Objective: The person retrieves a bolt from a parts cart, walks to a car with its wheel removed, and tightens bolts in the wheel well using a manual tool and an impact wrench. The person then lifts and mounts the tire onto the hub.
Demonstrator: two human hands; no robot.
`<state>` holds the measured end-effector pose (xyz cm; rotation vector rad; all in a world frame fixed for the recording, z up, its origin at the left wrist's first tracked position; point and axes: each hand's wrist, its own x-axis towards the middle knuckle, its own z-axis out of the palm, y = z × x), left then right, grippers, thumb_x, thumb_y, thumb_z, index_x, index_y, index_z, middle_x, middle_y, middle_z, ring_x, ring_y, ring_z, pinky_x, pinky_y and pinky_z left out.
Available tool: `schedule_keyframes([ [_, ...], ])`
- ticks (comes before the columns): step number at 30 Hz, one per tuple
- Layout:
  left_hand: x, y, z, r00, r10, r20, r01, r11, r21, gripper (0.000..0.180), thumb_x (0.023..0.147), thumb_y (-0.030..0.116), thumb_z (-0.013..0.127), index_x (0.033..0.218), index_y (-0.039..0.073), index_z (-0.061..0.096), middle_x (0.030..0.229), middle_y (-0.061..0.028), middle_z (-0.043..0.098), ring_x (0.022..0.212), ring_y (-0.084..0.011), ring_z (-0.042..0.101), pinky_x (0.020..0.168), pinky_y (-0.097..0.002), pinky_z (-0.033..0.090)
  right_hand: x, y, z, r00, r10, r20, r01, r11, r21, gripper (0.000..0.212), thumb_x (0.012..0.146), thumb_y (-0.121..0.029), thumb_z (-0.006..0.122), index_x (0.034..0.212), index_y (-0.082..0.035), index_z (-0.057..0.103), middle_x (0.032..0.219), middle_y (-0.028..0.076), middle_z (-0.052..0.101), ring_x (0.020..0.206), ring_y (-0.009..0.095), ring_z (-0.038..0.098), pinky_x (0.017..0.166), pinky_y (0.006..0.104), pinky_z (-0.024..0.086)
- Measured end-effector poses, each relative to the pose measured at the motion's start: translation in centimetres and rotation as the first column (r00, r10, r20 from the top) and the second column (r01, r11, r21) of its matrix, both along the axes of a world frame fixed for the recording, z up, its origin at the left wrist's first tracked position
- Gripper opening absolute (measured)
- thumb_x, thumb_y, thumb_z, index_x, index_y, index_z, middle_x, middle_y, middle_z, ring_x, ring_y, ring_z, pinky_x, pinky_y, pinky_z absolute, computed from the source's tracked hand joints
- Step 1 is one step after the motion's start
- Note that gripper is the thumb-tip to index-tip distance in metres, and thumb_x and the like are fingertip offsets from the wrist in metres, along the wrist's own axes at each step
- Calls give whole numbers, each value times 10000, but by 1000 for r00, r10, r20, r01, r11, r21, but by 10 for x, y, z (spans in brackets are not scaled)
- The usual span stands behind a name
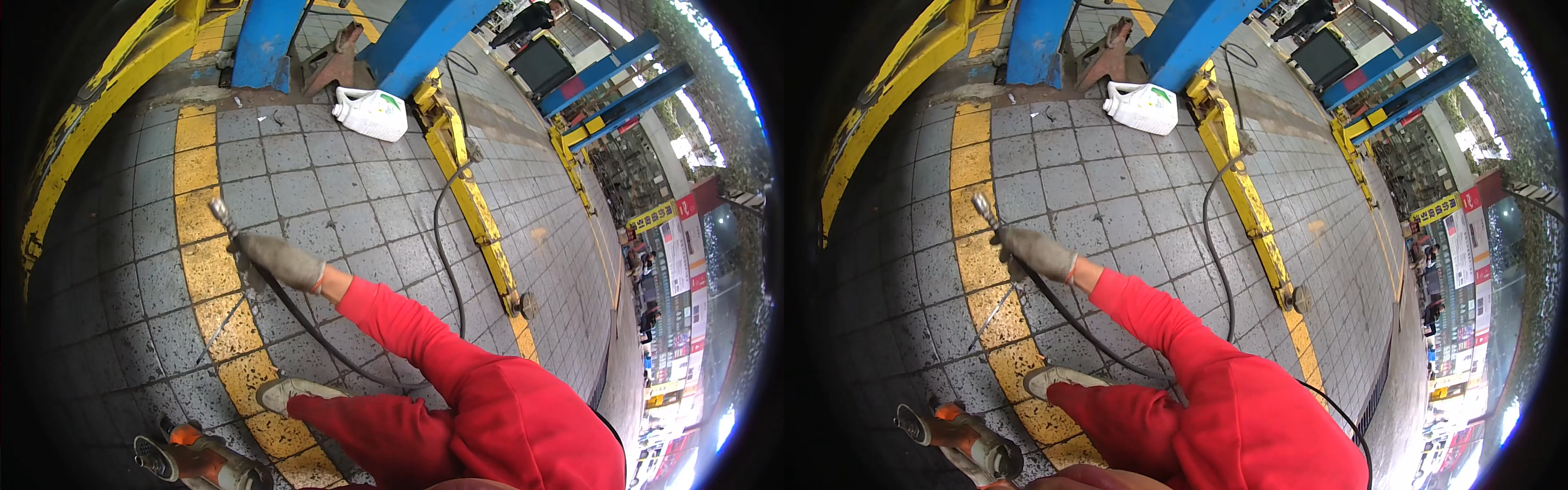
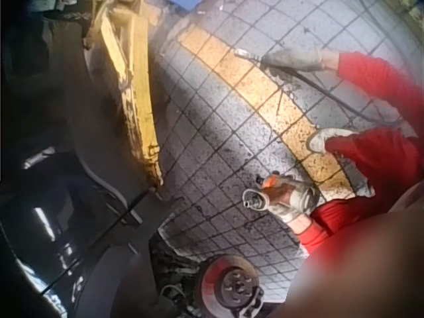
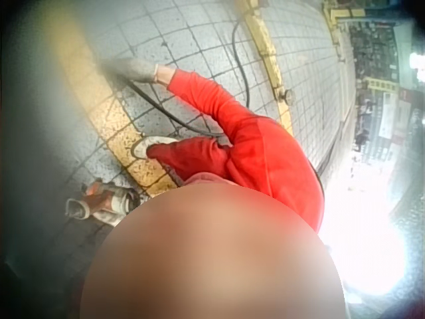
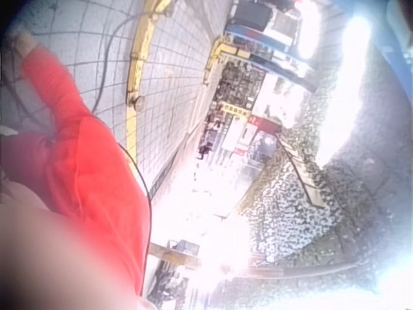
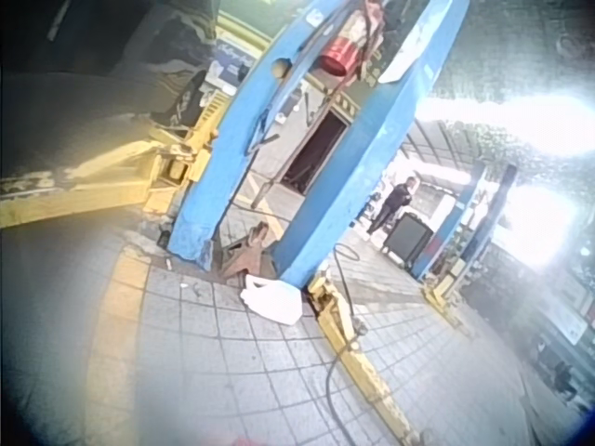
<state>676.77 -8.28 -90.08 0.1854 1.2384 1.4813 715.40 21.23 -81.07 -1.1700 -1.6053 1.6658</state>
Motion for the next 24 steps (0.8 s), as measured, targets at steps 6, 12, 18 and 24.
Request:
schedule_keyframes([
  [6,0,10,2,1000,14,-5,-15,998,-60,517,1086,393,596,1471,48,578,1372,-139,662,1206,-266,670,1036,-448,571,-36,30,115,994,-107,3,104,972,210,748,1101,-703,467,1451,-61,625,899,98,721,757,180,740,671,352,618],
  [12,-3,20,1,1000,23,6,-22,996,-89,504,1072,370,614,1456,44,589,1372,-142,671,1209,-268,675,1038,-439,574,-82,22,138,875,-60,480,-424,385,820,649,807,-802,776,1098,-223,800,766,-11,643,731,134,693,584,336,549],
  [18,-13,26,-3,999,35,13,-33,992,-118,492,1058,348,633,1441,40,600,1372,-145,679,1211,-270,680,1041,-430,578,-132,46,161,817,-8,576,-571,125,812,716,713,-928,719,824,-226,802,834,-34,711,787,154,724,560,324,548],
  [24,-36,30,-8,999,52,14,-50,987,-151,480,1044,325,652,1425,37,612,1372,-147,688,1214,-271,685,1044,-421,581,-206,38,143,645,302,701,-732,-17,681,651,832,-874,651,924,-247,800,801,-62,756,759,173,753,548,360,539],
])
